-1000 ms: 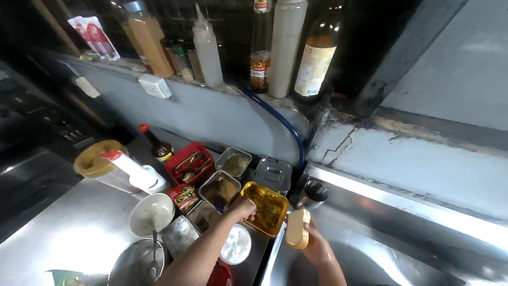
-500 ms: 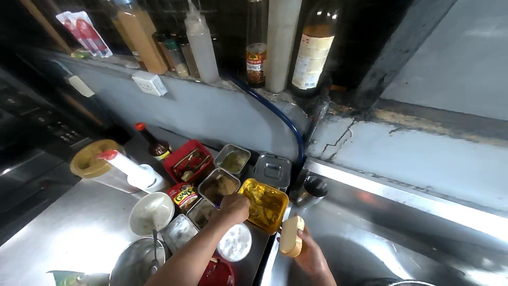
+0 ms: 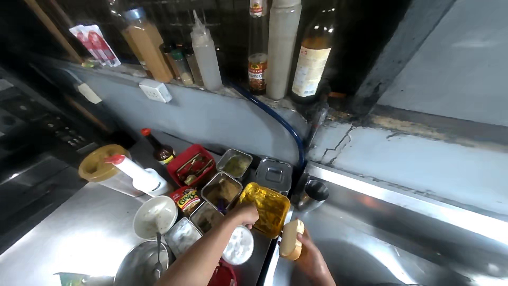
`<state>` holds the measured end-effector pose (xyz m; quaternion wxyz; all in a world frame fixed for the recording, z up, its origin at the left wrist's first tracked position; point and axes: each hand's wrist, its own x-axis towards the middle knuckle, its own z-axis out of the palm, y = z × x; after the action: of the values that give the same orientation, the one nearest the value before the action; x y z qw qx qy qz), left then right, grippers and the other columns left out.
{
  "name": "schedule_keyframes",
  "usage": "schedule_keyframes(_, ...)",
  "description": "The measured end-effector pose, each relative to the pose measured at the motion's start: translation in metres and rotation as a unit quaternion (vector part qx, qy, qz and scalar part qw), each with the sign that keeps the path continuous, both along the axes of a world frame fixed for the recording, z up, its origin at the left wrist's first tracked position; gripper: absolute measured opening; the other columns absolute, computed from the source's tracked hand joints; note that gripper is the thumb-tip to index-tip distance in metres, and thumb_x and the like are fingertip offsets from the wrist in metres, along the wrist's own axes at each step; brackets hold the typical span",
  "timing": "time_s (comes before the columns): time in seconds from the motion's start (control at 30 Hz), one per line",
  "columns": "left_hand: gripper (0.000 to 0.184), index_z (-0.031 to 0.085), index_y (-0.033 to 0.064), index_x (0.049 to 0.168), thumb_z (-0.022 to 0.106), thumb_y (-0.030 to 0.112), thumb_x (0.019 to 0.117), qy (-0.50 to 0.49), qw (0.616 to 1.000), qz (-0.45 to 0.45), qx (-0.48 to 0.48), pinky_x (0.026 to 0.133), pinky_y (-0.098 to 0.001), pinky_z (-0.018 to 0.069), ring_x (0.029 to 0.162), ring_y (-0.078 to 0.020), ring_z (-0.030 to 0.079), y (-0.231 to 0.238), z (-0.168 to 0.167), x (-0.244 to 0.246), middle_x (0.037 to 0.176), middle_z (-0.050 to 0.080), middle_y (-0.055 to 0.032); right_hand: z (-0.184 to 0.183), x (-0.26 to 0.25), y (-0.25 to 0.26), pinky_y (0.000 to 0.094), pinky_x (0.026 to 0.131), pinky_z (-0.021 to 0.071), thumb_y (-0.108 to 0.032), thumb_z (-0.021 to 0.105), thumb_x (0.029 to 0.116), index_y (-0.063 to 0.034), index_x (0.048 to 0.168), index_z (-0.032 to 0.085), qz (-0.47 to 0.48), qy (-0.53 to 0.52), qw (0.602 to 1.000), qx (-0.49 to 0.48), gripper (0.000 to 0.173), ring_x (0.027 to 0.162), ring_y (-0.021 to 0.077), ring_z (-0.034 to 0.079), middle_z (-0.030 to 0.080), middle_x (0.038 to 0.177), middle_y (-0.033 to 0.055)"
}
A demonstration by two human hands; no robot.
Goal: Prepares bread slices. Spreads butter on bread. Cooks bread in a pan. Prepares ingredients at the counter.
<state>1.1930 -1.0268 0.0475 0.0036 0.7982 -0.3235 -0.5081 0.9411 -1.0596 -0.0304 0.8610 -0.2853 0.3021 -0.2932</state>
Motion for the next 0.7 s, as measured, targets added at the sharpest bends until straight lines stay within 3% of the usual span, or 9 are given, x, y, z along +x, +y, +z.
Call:
schedule_keyframes(0.2, 0.021, 0.067, 0.0104, 0.114, 0.054, 0.021, 0.1013, 0.030, 0.996, 0.071, 0.033, 0.056, -0.0248, 0.0399, 0.062, -0.0075, 0.052, 0.000, 0.004, 0.004, 0.085, 0.066, -0.0012, -0.002, -0.001, -0.001, 0.0554, 0.089, 0.0594, -0.041, 0.083, 0.0777, -0.0177, 0.161, 0.021, 0.017, -0.009, 1.000, -0.002, 0.107, 0.111, 0.0381, 0.067, 0.060, 0.132, 0.0249)
schedule_keyframes(0.33, 0.022, 0.068, 0.0134, 0.117, 0.056, 0.021, 0.1005, 0.052, 0.992, 0.111, 0.035, 0.055, -0.0236, 0.0395, 0.061, -0.0072, 0.052, 0.001, 0.008, 0.007, 0.087, 0.068, -0.0007, -0.002, -0.003, -0.004, 0.0550, 0.088, 0.0598, -0.042, 0.084, 0.0771, -0.0178, 0.160, 0.023, 0.016, -0.024, 1.000, -0.001, 0.106, 0.110, 0.0382, 0.067, 0.061, 0.131, 0.0250)
schedule_keyframes(0.47, 0.021, 0.070, 0.0161, 0.114, 0.057, 0.024, 0.1003, 0.056, 0.990, 0.126, 0.019, 0.049, -0.0205, 0.0336, 0.052, -0.0045, 0.046, 0.001, 0.009, 0.007, 0.080, 0.067, 0.0014, -0.004, -0.008, -0.004, 0.0544, 0.086, 0.0602, -0.042, 0.082, 0.0774, -0.0173, 0.160, 0.022, 0.021, -0.020, 1.000, 0.008, 0.105, 0.108, 0.0378, 0.068, 0.061, 0.130, 0.0249)
schedule_keyframes(0.63, 0.021, 0.071, 0.0134, 0.119, 0.060, 0.017, 0.1006, 0.076, 0.989, 0.111, -0.066, 0.051, -0.0220, 0.0407, 0.055, -0.0061, 0.051, 0.014, 0.026, 0.007, 0.082, 0.068, -0.0003, -0.001, -0.019, -0.003, 0.0542, 0.089, 0.0593, -0.040, 0.083, 0.0773, -0.0169, 0.159, 0.024, 0.010, -0.038, 0.998, 0.046, 0.103, 0.112, 0.0397, 0.066, 0.060, 0.132, 0.0259)
schedule_keyframes(0.7, 0.021, 0.070, 0.0114, 0.119, 0.060, 0.013, 0.1008, 0.080, 0.986, 0.100, -0.103, 0.055, -0.0234, 0.0451, 0.059, -0.0075, 0.055, 0.025, 0.037, 0.007, 0.086, 0.069, -0.0021, 0.005, -0.025, -0.001, 0.0536, 0.088, 0.0602, -0.042, 0.083, 0.0759, -0.0138, 0.153, 0.033, -0.022, -0.068, 0.995, 0.073, 0.096, 0.113, 0.0398, 0.067, 0.062, 0.131, 0.0257)
